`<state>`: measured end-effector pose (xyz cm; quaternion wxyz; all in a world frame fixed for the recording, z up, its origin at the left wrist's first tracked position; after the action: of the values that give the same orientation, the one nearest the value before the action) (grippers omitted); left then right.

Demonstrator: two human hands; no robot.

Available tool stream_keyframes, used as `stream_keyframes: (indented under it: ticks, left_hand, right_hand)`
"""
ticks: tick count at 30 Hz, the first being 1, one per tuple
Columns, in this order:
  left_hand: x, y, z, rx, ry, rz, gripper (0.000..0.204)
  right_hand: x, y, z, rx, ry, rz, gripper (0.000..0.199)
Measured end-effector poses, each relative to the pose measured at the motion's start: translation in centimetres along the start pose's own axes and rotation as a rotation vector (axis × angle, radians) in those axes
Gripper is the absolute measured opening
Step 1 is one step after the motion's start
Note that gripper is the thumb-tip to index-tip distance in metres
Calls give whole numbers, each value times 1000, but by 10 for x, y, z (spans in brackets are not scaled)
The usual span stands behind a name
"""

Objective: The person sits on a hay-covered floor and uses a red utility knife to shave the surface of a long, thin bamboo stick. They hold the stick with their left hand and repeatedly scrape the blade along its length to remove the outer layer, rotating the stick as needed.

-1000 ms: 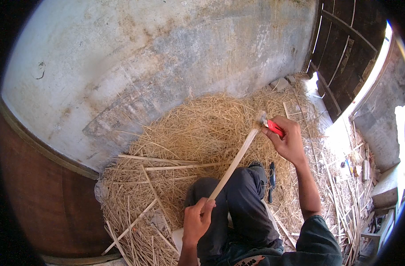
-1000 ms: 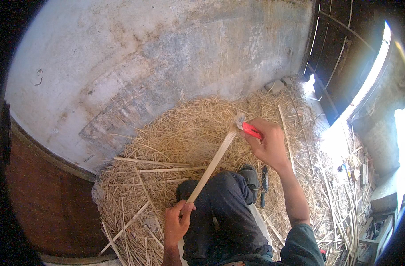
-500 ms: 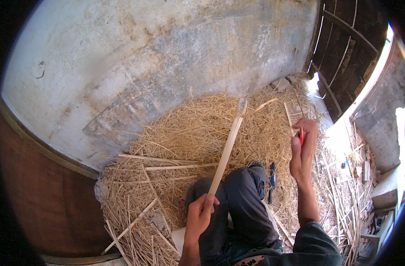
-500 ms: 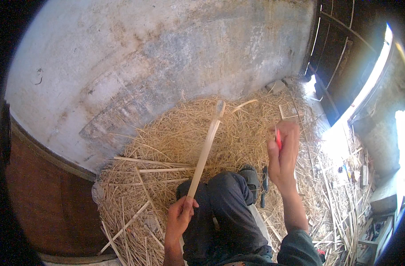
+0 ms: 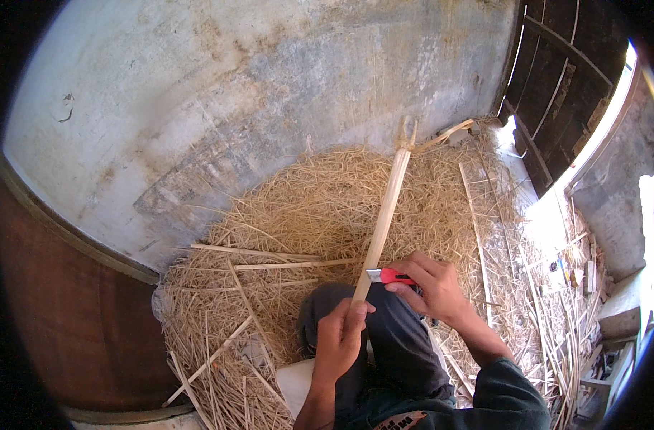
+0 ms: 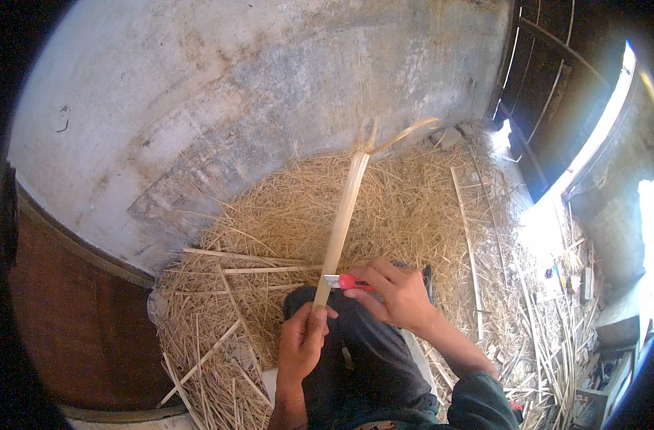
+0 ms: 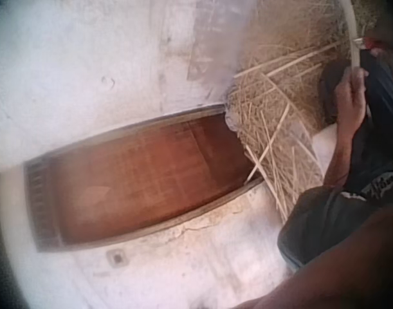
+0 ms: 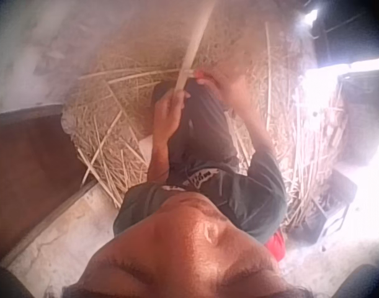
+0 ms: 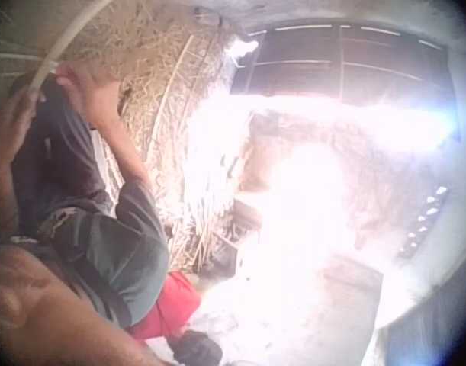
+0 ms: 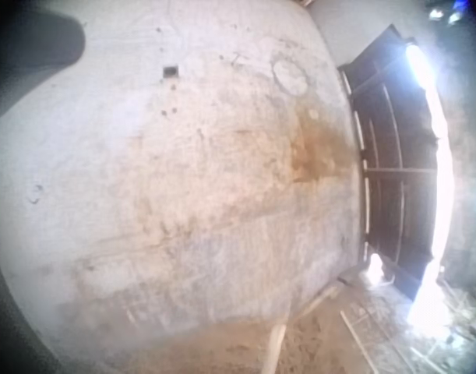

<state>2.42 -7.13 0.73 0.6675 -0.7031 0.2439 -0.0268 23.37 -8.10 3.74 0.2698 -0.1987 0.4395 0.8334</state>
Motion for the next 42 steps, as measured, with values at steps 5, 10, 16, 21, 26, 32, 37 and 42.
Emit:
stream_keyframes:
  ticks: [5,10,16,21,26,32,37,42]
  left_hand:
    - [3,-15,-1,119,-78,128,32]
    - [5,-22,-3,151,-116,188,33]
    - [4,-21,-4,153,-152,245,35]
    - [5,-18,-3,151,-156,285,40]
    - [5,-22,-5,163,-153,289,40]
    - [9,-12,-7,167,-143,261,38]
    - [15,3,-24,105,-80,321,37]
    - [19,16,-29,103,-71,276,37]
  right_hand:
    - [2,11,3,-52,-31,-44,31]
    - [3,11,0,-72,-96,-64,32]
    - [-2,14,1,-6,-94,-116,33]
    - [-6,13,7,-49,-154,-103,28]
    - [-11,10,9,-56,-197,-101,27]
    - [-19,-2,14,-9,-220,-109,24]
    - [-49,-44,34,124,-416,-116,24]
    - [-54,-63,38,138,-403,-166,23]
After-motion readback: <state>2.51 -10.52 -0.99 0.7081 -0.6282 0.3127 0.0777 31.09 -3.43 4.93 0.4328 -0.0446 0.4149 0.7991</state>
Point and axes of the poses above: each hand's wrist, its own z-axis towards the middle knuckle, its own x-axis out of the palm, y = z × x, the point moved 4 cm from there along z, towards the middle knuckle, and after that the axes turned 9 degrees about z, right-handed, at the moved point
